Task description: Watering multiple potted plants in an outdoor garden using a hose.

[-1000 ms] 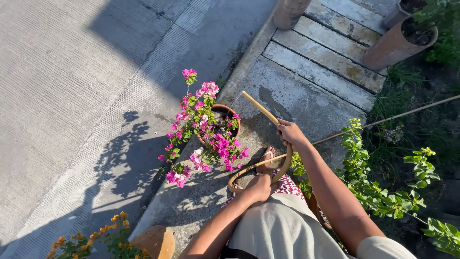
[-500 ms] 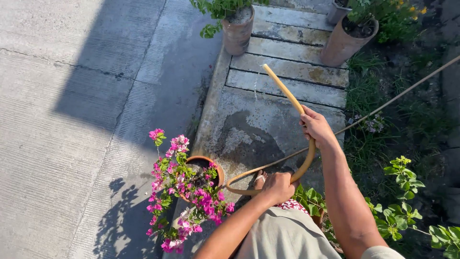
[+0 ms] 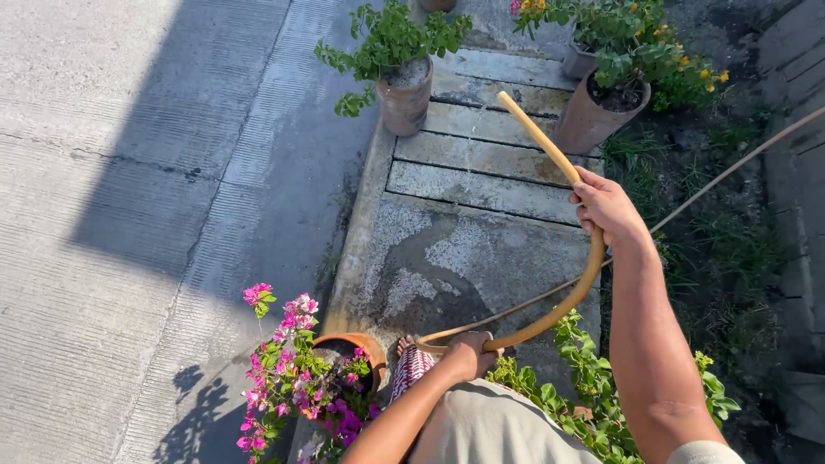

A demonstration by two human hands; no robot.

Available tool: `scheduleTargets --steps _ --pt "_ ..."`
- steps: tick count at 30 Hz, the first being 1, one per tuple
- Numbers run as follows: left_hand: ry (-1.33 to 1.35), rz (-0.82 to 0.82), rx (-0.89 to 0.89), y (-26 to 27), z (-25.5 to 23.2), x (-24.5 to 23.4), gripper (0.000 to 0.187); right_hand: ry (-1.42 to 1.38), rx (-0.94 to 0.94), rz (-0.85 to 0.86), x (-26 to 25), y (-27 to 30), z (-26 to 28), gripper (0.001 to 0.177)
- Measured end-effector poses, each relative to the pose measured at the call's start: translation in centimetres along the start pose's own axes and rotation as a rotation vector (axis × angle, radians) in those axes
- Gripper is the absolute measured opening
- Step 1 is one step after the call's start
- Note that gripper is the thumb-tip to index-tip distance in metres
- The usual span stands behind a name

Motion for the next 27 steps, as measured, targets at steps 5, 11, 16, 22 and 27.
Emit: scheduleTargets --steps 5,11,16,22,27 --pt "0.084 -0.071 -0.047 -2.9 2.1 -3.7 0.022 0.020 0.017 -0.009 1.3 -4.1 2.1 0.052" --pt "0.134 -0.073 -0.065 -6.4 2.9 -10.4 0.026 0.026 0.043 0.036 6.8 -12.1 3.4 0.054" --pt "0.116 -0.012 -0.228 -10.7 4.3 -16.7 0.032 0.162 0.190 0.105 12.8 -17.3 9.7 0.059" --pt "0.217 -0.022 -0.286 -14.1 3.2 -26.7 0.032 0.204 0.192 0.088 17.9 -26.4 14.4 0.054" --pt "0.446 -0.076 -0.309 -18.6 7.7 -29.2 0.027 0.297 0.225 0.098 21.6 -31.2 14.8 0.031"
Point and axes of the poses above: each hand's wrist, its own y-axis away from the middle knuckle, its own x-axis out of the palm, z = x × y, the point moved 6 cm from there along -y, towards the middle knuckle, and after that the axes turned 5 degrees about y, right-handed, at the moved point
